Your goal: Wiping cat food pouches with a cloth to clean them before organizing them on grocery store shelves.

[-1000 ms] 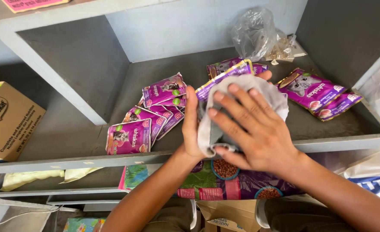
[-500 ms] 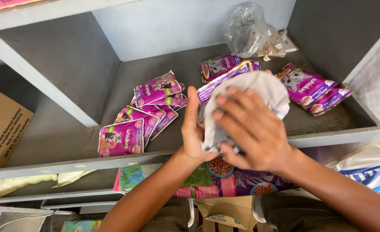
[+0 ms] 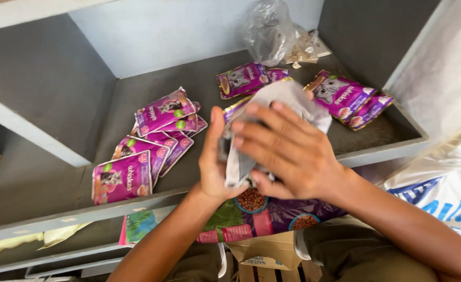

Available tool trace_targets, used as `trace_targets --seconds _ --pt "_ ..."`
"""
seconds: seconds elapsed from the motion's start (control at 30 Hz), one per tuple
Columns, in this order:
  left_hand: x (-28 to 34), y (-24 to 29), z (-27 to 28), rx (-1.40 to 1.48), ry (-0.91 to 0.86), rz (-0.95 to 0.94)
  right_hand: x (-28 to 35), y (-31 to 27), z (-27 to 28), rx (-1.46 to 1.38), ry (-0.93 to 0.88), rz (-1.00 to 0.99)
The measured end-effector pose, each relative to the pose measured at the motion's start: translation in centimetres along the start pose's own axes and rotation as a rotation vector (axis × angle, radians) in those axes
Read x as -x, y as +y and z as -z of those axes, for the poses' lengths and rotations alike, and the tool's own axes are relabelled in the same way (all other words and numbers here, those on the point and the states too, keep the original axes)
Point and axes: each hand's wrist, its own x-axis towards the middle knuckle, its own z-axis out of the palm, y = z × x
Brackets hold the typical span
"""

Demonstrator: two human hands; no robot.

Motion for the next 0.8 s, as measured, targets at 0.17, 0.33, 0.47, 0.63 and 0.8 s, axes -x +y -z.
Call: trace_targets --seconds 0.17,0.33,0.47,0.63,0.8 --pt "0.1 0.3 0.5 0.052 -0.133 -0.041 0.2 -0.1 -1.0 -0.051 -0.041 0.008" --pt "-0.1 -0.6 1.1 -0.089 -0.064 -0.099 -0.2 0.2 -0.7 -0.051 -0.016 -0.053" --pt "-0.7 -1.2 -2.4 -0.406 0.056 -0.301 -0.6 -1.2 -1.2 -0.217 0.152 -0.359" --pt "-0.9 -0.1 -5.8 -0.517 0.026 -0.51 -0.2 -1.7 -0.6 -0.423 0.173 -0.518" --pt "-1.0 0.1 -7.7 -0.613 0.209 -0.521 -0.5 -1.7 1.4 -0.753 0.239 -0.824"
